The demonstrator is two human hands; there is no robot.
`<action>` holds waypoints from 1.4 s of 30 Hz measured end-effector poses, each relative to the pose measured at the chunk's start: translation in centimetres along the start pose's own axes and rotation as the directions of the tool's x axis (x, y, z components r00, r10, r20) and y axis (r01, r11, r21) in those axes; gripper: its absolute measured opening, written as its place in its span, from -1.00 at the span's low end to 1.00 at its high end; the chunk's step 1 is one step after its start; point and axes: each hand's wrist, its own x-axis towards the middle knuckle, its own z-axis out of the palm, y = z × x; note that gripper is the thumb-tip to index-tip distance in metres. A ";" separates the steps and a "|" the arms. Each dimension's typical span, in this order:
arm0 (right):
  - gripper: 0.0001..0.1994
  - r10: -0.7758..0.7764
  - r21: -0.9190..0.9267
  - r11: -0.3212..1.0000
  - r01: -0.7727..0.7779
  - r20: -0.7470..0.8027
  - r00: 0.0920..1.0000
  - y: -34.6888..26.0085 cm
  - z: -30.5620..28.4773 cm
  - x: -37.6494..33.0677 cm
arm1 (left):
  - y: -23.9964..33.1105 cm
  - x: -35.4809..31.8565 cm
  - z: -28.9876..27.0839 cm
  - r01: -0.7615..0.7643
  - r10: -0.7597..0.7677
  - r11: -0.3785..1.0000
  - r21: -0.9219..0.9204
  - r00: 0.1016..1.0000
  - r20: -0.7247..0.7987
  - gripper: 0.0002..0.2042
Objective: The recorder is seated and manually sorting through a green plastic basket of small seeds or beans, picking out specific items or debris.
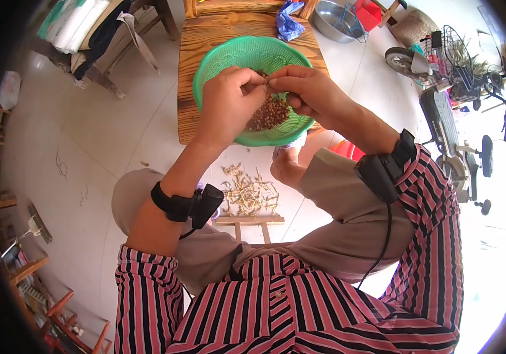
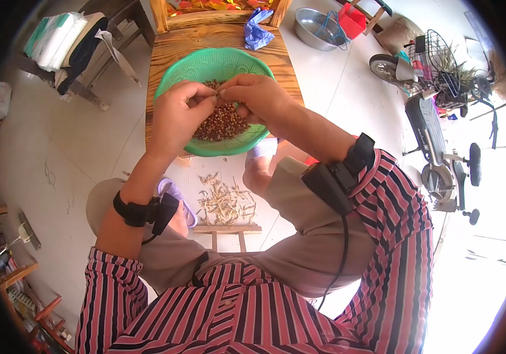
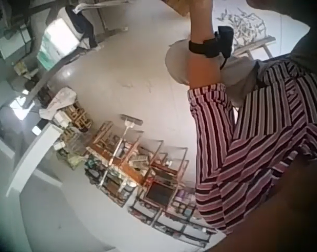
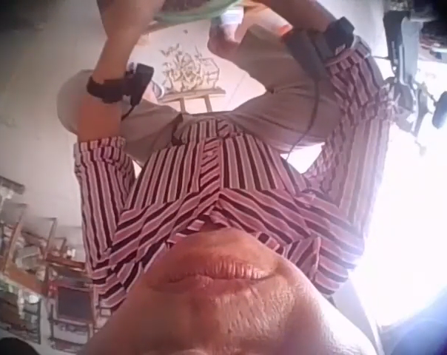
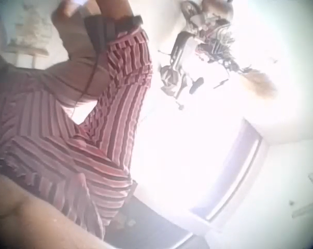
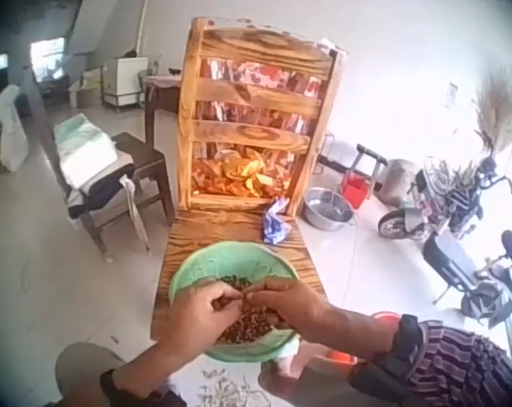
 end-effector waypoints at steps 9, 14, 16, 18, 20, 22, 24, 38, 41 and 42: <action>-0.69 0.068 0.520 0.837 -0.169 0.208 0.976 1.8 -0.9 1.5 | 0.2 0.1 0.7 -0.083 0.083 0.997 0.003 0.996 0.040 -0.87; -0.65 0.086 0.503 0.835 -0.224 0.282 0.955 1.8 -1.3 2.4 | -0.5 0.9 -1.2 0.448 -0.349 0.677 -0.585 0.894 0.281 -0.63; -0.64 0.067 0.492 0.848 -0.199 0.272 0.960 1.5 -1.3 2.1 | -2.0 1.5 -1.3 0.529 -0.210 0.070 -0.846 0.837 0.506 -0.45; -0.66 -0.052 0.388 0.922 -0.004 0.135 0.989 0.6 -0.9 1.3 | -2.3 1.2 -0.9 0.509 -0.217 0.033 -0.860 0.844 0.491 -0.39; -0.68 -0.096 0.347 0.937 0.047 0.125 0.987 0.0 -1.3 0.9 | -0.6 1.2 -0.1 0.474 -0.384 0.000 -0.881 0.813 0.437 -0.37; -0.76 -0.244 0.078 0.969 0.236 0.110 0.964 -0.5 -1.4 0.7 | -0.4 1.0 -0.1 0.478 -0.376 -0.013 -0.878 0.812 0.447 -0.36; -0.82 -0.361 -0.238 0.899 0.368 0.073 0.930 -0.8 -0.5 0.2 | -0.4 0.8 -0.3 0.481 -0.373 -0.022 -0.877 0.810 0.453 -0.35; -0.81 -0.397 -0.449 0.803 0.391 0.085 0.914 0.4 -1.7 1.0 | -0.3 0.5 0.1 0.570 -0.426 0.222 -0.791 0.787 0.447 -0.69; -0.79 -0.174 -0.229 0.957 0.178 0.034 0.984 0.1 -1.5 0.6 | -1.3 0.4 -0.5 0.608 -0.313 0.307 -0.732 0.791 0.526 -0.84; -0.82 -0.123 -0.112 0.985 0.128 0.051 0.991 0.1 -1.1 0.3 | -1.4 0.3 -0.3 0.607 -0.315 0.306 -0.733 0.792 0.523 -0.84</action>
